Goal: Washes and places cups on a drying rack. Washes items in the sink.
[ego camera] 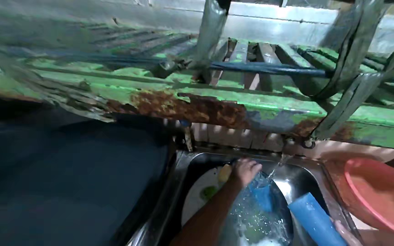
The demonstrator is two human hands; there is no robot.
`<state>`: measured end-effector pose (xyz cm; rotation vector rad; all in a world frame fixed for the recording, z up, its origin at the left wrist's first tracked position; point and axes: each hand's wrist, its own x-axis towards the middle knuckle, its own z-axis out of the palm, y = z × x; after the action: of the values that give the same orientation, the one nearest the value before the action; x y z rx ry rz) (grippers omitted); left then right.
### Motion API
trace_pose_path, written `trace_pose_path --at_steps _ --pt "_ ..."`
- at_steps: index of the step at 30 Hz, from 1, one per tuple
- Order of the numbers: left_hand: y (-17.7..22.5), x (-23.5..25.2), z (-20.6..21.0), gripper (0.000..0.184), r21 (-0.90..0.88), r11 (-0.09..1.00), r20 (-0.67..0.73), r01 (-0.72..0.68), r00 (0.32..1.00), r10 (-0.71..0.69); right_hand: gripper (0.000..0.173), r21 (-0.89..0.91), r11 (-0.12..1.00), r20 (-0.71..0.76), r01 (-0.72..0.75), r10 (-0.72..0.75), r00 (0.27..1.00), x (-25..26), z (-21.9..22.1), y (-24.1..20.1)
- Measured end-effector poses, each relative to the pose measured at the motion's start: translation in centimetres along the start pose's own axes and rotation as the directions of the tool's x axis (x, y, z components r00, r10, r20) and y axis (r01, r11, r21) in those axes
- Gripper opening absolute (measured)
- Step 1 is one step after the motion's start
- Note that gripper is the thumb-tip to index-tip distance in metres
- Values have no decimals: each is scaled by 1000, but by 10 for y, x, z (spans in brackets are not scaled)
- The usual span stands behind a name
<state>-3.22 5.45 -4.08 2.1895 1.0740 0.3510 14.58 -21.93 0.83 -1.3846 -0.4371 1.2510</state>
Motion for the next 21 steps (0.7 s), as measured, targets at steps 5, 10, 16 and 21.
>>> trace_pose_path --at_steps 5,10,16,21 --pt "-70 -11 16 46 129 961 -99 243 968 -232 44 160 987 -59 18 -8 998 60 45 -15" --pt "-52 -27 18 42 -75 957 -120 279 951 -286 39 169 980 -163 -108 136 977 132 125 -35" --pt "-43 -52 39 82 184 845 38 501 856 -516 32 33 985 101 -168 164 981 142 168 -54" --pt "-24 -88 69 38 163 970 325 182 918 -227 40 -288 954 60 -88 110 992 124 149 -57"
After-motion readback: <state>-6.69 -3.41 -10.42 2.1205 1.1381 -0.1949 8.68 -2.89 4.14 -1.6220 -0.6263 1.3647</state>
